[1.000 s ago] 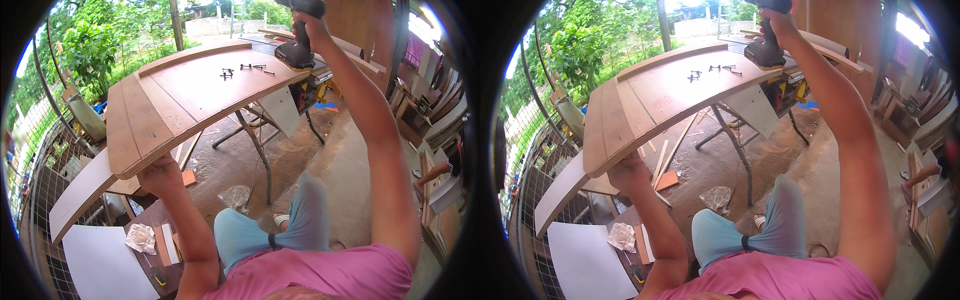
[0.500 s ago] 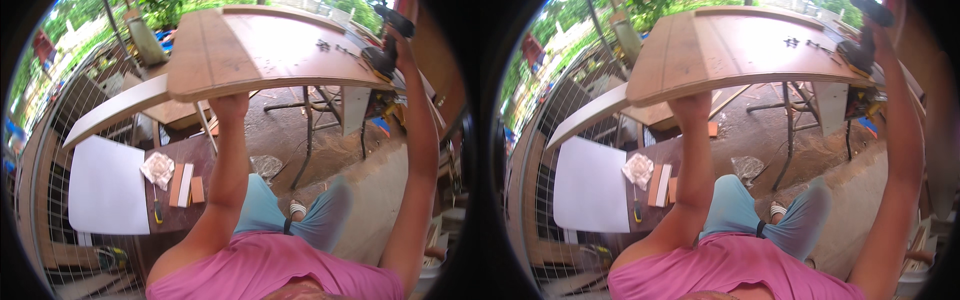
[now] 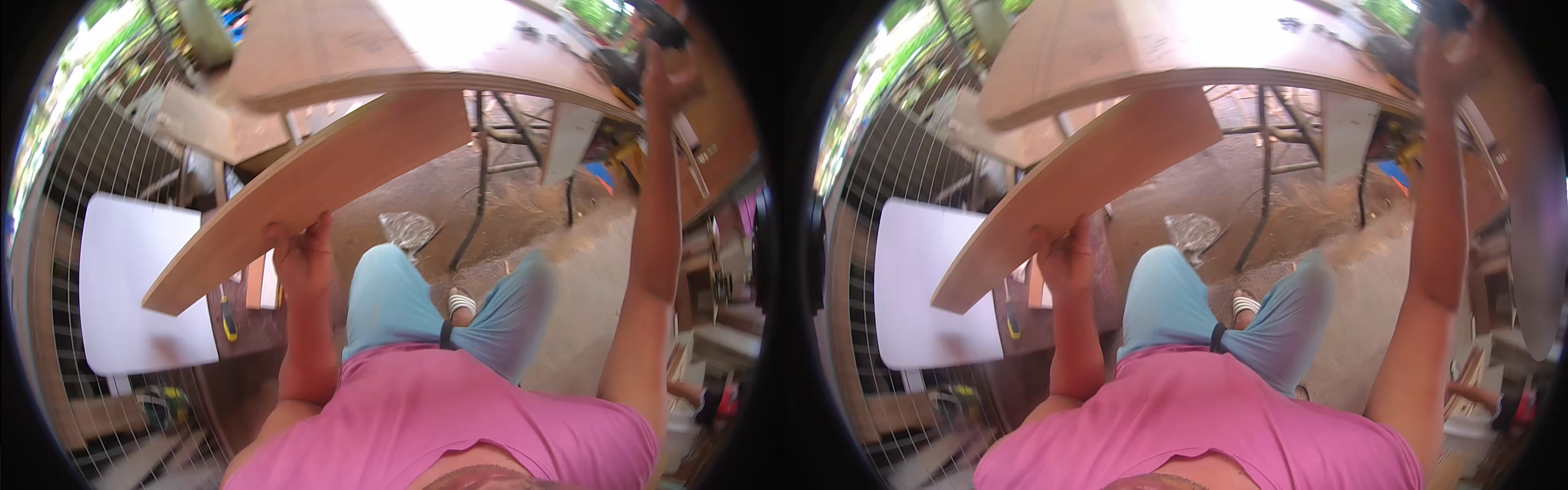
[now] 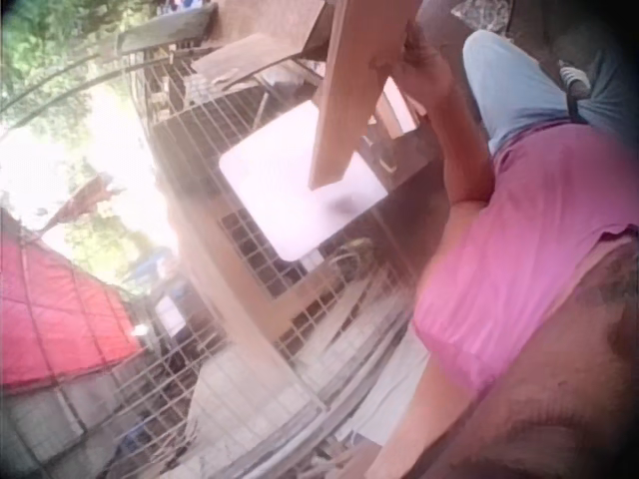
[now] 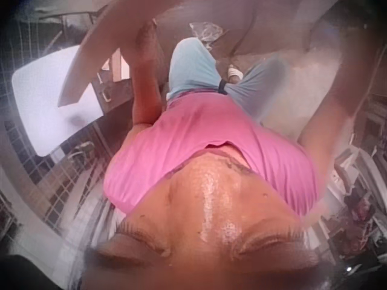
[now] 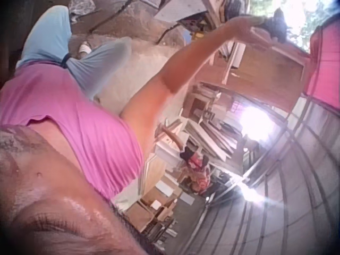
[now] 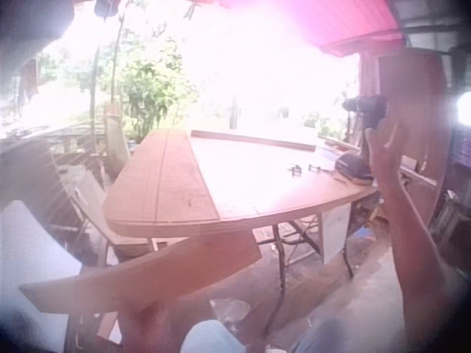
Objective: The person assembles a wooden structure using a cordless drill. They position wooden planks, align them, and drive screws into the wood to secure the pieces together. The person works on the floor, handling the planks and drill throughout the process.
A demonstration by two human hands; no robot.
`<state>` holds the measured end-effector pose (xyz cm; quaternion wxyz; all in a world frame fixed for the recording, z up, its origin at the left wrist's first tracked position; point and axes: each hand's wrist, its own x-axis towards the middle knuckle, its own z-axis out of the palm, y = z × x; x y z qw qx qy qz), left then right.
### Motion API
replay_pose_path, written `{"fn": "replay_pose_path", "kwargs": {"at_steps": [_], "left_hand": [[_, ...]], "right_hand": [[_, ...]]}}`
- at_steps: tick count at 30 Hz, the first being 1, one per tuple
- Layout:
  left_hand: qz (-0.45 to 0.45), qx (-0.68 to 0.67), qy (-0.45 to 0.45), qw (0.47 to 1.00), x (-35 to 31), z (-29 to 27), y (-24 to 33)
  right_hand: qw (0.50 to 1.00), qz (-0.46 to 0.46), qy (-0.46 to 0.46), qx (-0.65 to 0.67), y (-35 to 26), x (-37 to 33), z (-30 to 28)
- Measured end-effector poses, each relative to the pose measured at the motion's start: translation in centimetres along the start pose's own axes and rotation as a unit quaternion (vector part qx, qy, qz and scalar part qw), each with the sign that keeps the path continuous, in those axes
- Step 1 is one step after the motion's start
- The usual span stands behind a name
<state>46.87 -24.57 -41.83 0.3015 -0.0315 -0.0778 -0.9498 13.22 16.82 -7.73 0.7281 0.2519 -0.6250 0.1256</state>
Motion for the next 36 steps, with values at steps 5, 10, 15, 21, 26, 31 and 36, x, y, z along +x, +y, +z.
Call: {"fn": "replay_pose_path", "kwargs": {"at_steps": [5,10,15,21,26,31,36], "left_hand": [[0.093,0.053,0.173,0.979,-3.7,-2.0,2.6],[0.059,0.038,0.306,0.950,-6.9,-7.8,3.9],[0.069,0.034,0.446,0.892,-9.9,-9.3,4.9],[0.040,0.016,0.488,0.872,-11.6,-12.4,3.2],[-0.014,0.033,0.533,0.846,-11.6,-14.9,1.9],[-0.378,0.144,0.467,0.786,-11.6,-12.6,4.6],[-0.325,0.479,0.351,0.736,-11.9,-11.5,6.1]], "right_hand": [[0.857,0.114,-0.502,0.030,-6.0,-2.1,-2.1],[0.796,0.040,-0.603,-0.026,-3.7,-1.0,-0.1],[0.801,0.049,-0.594,-0.055,-9.5,0.2,-2.5],[0.815,0.054,-0.574,-0.063,-11.4,0.7,-3.4],[0.828,0.064,-0.557,-0.030,-10.5,-0.3,-3.0],[0.866,0.088,-0.492,0.018,5.7,-4.0,-0.1],[0.933,0.193,-0.303,-0.033,-14.1,-6.1,-9.3]]}}
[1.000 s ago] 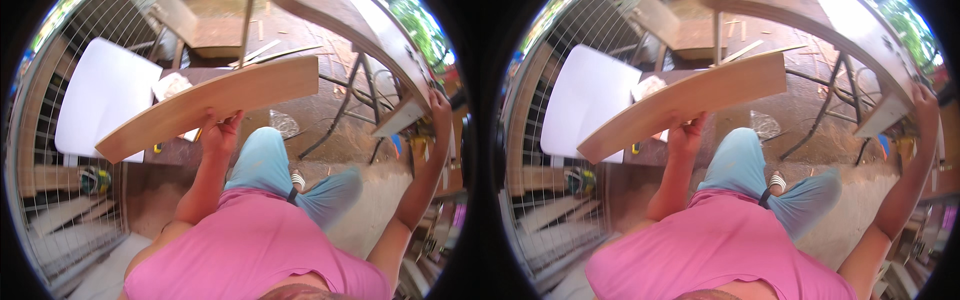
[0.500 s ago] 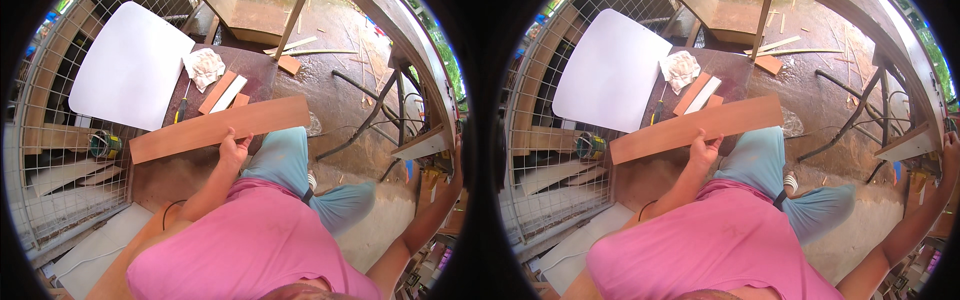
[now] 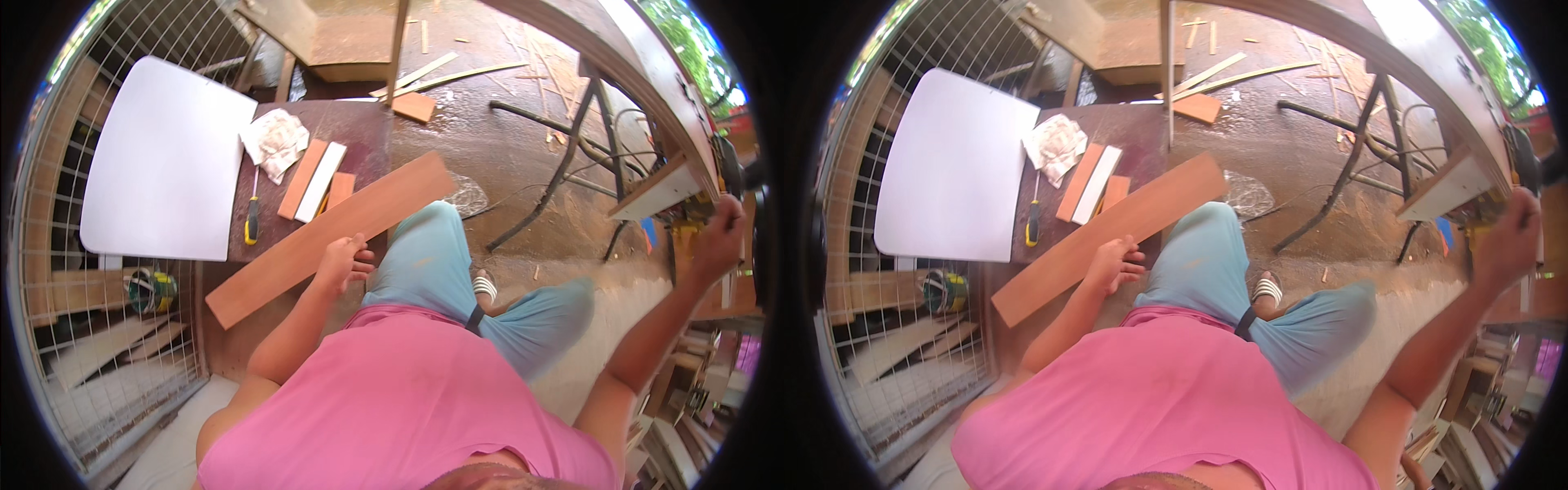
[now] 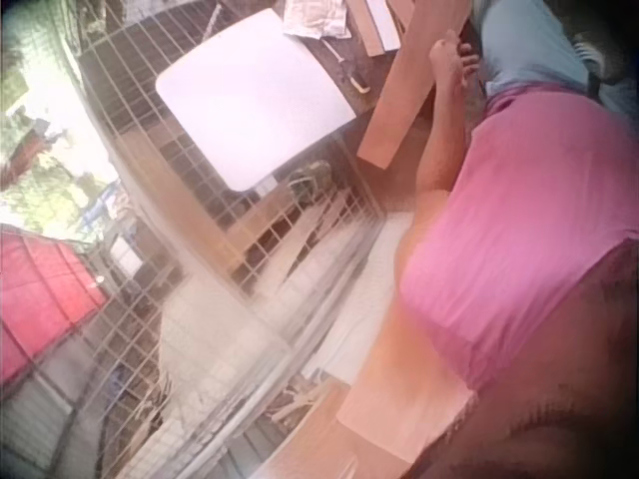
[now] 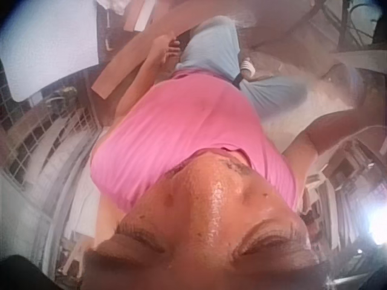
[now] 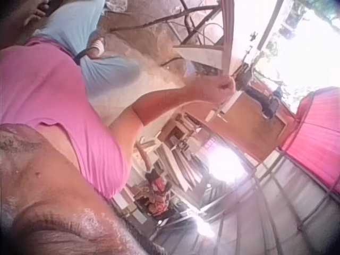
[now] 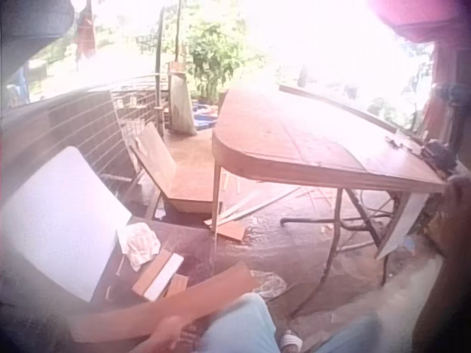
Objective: The person assembles a wooden structure using a cordless drill. They position wooden planks, align them, and drive screws into the wood to secure the pieces together. The person works on the floor, handling the planks and drill throughout the process.
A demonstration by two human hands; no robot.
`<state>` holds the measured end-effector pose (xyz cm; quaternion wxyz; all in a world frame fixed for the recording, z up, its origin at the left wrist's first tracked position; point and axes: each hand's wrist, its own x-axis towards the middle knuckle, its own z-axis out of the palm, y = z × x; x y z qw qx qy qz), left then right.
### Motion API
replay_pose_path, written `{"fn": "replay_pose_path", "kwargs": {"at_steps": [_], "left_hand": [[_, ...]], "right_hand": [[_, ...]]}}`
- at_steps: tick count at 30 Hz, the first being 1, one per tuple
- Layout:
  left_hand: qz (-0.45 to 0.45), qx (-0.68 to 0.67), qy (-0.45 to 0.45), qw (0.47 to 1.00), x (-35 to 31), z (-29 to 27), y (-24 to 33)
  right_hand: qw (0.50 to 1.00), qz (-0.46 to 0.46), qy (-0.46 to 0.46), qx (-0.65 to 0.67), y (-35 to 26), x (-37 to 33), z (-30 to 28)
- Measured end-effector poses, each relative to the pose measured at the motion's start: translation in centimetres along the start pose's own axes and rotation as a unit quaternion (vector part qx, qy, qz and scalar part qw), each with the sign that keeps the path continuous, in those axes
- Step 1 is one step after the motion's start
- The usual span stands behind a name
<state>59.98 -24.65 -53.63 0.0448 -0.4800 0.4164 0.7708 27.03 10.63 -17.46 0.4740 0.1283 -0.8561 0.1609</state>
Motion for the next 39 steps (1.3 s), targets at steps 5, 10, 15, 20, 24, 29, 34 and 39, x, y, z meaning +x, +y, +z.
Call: {"fn": "replay_pose_path", "kwargs": {"at_steps": [5,10,15,20,24,29,34,39], "left_hand": [[0.354,0.259,0.031,0.898,2.9,2.9,-0.7],[0.416,-0.066,-0.286,0.860,-5.4,14.3,5.0],[0.360,0.047,-0.352,0.863,-5.8,17.2,7.3],[0.315,0.286,-0.367,0.827,-7.3,17.1,9.9],[0.429,0.320,-0.294,0.792,-4.8,15.3,8.1],[0.588,0.321,-0.092,0.737,2.6,10.5,5.9],[0.664,0.351,0.227,0.620,10.3,7.0,5.8],[0.410,0.538,0.205,0.707,11.5,8.9,6.7]], "right_hand": [[0.869,0.075,-0.358,0.333,-7.5,-16.6,1.2],[0.792,0.054,-0.424,0.436,-14.3,-23.1,2.4],[0.821,-0.086,-0.406,0.393,-12.2,-22.0,1.9],[0.829,-0.281,-0.402,0.271,-9.9,-18.8,1.0],[0.945,-0.242,-0.172,0.139,-3.5,-7.8,1.2],[0.961,-0.129,-0.228,-0.087,7.5,6.2,3.3],[0.934,-0.106,-0.326,-0.105,9.9,10.2,7.2],[0.936,-0.096,-0.324,-0.093,10.6,11.0,7.6]]}}
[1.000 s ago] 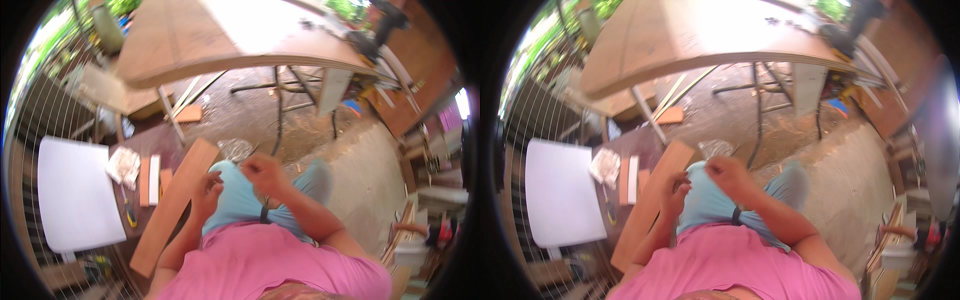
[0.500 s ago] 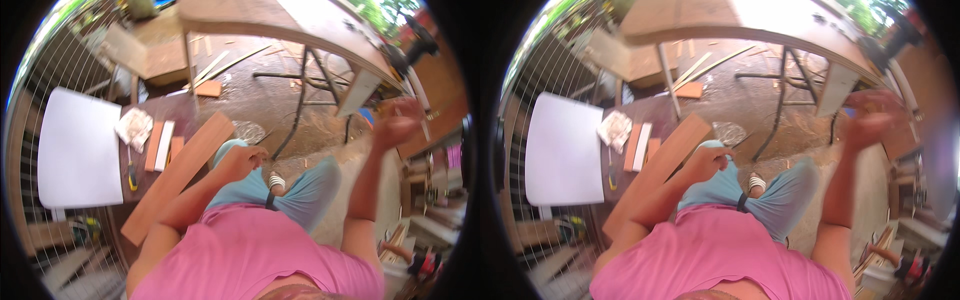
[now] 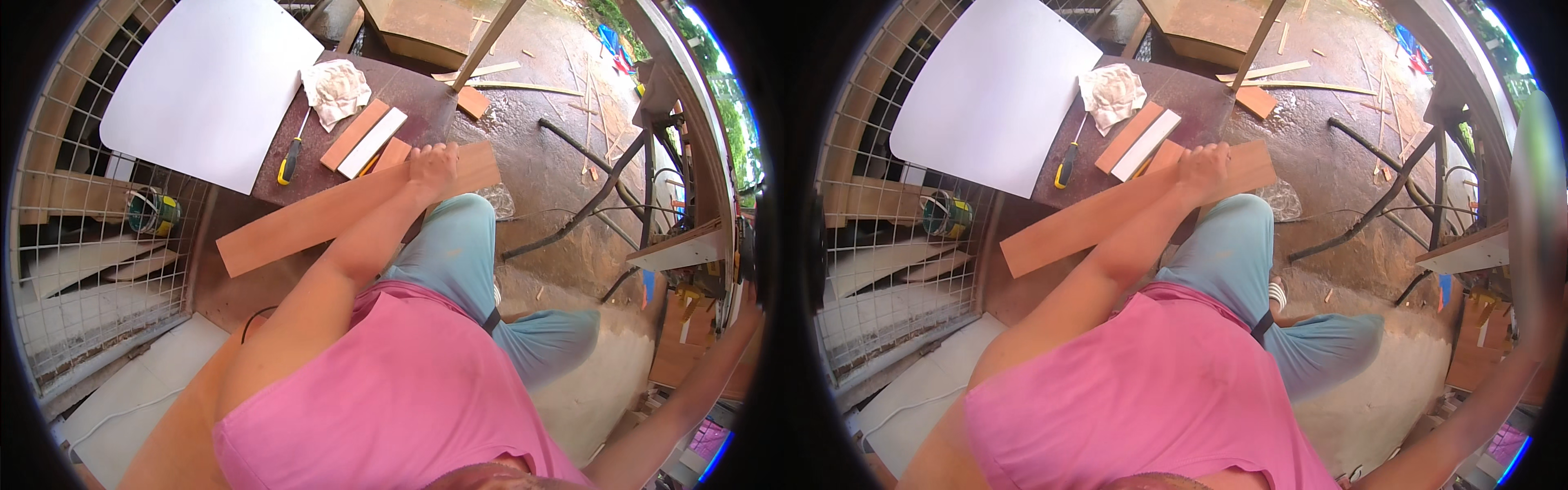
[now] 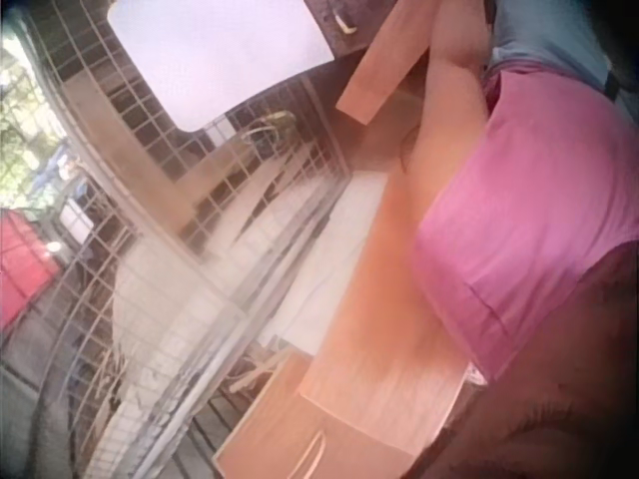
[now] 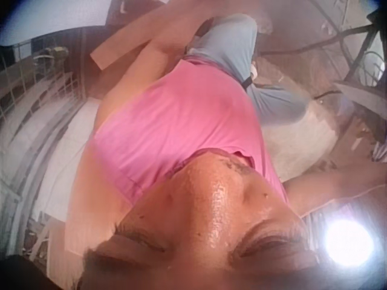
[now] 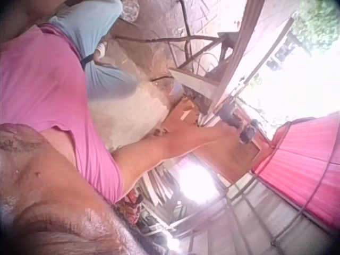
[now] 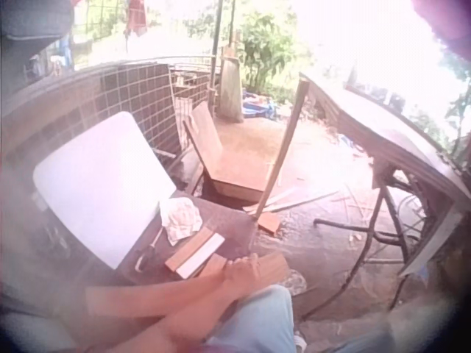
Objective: The person assembles a wooden structure using a cordless drill. They position wooden planks, align them, and drive screws into the wood to secure the pieces together. The person works on the floor, handling the planks and drill throughout the process.
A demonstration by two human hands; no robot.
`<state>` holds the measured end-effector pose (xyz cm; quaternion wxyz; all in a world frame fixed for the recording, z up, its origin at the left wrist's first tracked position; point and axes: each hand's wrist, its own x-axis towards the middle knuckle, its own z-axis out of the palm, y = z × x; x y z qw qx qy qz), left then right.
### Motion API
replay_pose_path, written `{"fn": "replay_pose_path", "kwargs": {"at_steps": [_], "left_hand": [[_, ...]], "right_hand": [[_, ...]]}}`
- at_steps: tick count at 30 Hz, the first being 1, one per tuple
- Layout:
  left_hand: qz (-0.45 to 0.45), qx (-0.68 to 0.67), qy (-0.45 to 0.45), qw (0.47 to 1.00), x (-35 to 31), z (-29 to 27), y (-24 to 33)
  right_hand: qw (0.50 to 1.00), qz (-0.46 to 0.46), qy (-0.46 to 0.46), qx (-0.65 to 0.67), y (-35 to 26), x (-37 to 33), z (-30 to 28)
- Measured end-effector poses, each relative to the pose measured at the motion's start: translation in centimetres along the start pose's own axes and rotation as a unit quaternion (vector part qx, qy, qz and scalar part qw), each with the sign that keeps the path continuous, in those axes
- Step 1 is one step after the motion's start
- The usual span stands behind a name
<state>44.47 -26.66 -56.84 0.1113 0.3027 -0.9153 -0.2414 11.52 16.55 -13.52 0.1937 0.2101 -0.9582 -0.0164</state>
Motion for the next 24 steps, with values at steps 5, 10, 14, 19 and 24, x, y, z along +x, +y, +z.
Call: {"fn": "replay_pose_path", "kwargs": {"at_steps": [5,10,14,19,24], "left_hand": [[0.020,0.031,-0.052,0.998,-2.0,0.4,1.8],[-0.019,0.048,0.013,0.999,-2.7,1.4,2.8],[-0.024,0.031,0.035,0.999,-2.2,1.5,0.3],[0.001,0.015,0.024,1.000,-4.6,0.2,-1.1],[-0.038,0.005,0.054,0.998,-4.8,1.6,0.2]], "right_hand": [[0.998,0.007,0.029,0.050,0.1,-0.5,0.1],[0.984,0.021,0.103,0.146,0.9,-3.2,-2.4],[0.936,0.013,0.183,0.299,0.7,-6.9,-5.2],[0.812,-0.073,0.220,0.536,0.2,-15.5,-10.1],[0.671,-0.184,0.061,0.715,-4.5,-21.9,-10.2]]}}
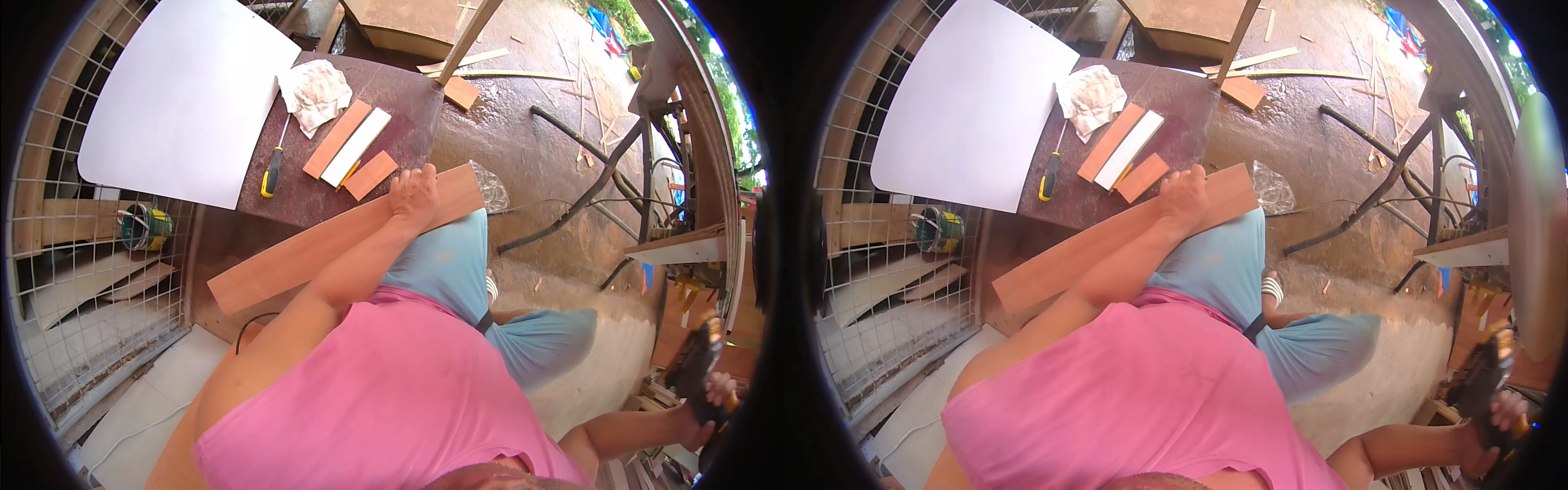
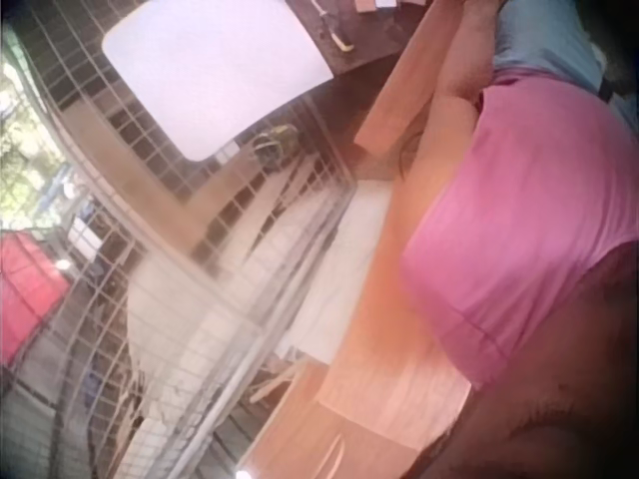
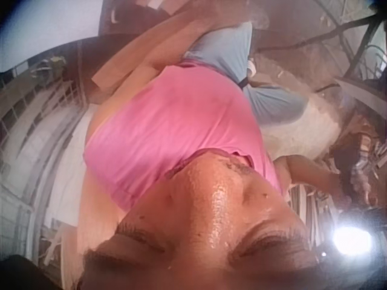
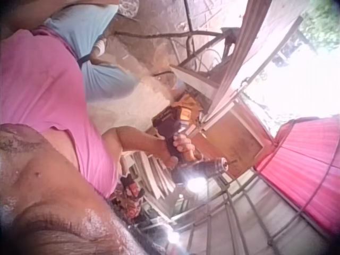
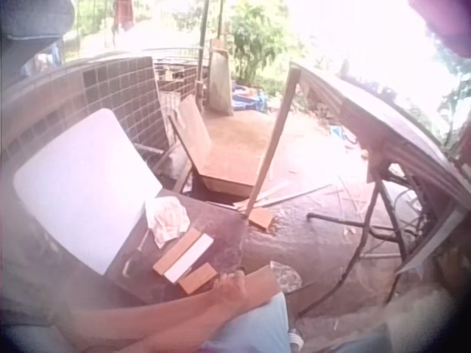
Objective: The person assembles a wooden structure using a cordless drill. They position wooden planks, align them, and drive screws into the wood to secure the pieces together. The person works on the floor, handling the planks and drill throughout the process.
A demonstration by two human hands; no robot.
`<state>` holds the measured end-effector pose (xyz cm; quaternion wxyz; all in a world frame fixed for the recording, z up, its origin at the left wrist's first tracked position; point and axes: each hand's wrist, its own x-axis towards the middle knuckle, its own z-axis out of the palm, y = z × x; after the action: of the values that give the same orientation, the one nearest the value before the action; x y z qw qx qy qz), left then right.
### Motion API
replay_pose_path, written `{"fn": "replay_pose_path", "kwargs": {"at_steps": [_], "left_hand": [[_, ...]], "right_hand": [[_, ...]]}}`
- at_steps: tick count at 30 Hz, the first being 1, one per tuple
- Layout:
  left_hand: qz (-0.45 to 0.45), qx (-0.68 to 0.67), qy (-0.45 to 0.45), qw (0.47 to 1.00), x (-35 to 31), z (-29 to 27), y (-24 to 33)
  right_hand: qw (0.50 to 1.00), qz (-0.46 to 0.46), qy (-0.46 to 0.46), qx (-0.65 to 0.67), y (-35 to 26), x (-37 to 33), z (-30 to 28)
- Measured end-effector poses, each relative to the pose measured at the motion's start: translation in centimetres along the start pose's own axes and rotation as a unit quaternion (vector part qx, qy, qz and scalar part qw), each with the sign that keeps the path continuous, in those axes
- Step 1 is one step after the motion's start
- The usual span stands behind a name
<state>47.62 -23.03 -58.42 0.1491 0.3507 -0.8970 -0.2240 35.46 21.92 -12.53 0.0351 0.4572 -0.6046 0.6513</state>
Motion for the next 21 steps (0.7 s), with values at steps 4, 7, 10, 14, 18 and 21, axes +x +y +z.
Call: {"fn": "replay_pose_path", "kwargs": {"at_steps": [4,7,10,14,18,21], "left_hand": [[0.087,-0.047,0.098,0.990,0.9,1.2,-0.5],[0.105,-0.132,0.123,0.978,1.8,2.1,-1.3],[0.073,-0.193,0.064,0.976,2.4,2.0,-2.2],[0.101,-0.218,0.014,0.971,2.6,2.4,-0.6],[0.123,-0.184,0.039,0.974,2.9,3.1,-0.5],[0.119,-0.197,0.026,0.973,2.8,3.1,-0.4]], "right_hand": [[0.988,0.062,-0.030,-0.137,4.7,-2.3,6.4],[0.939,0.228,-0.117,-0.229,9.0,0.4,14.3],[0.895,0.148,-0.271,-0.323,15.7,-3.1,13.2],[0.856,0.448,-0.247,-0.069,21.7,-1.3,19.7],[0.799,0.513,-0.299,-0.093,28.1,-1.0,23.4],[0.775,0.554,-0.297,-0.067,30.6,-1.6,24.6]]}}
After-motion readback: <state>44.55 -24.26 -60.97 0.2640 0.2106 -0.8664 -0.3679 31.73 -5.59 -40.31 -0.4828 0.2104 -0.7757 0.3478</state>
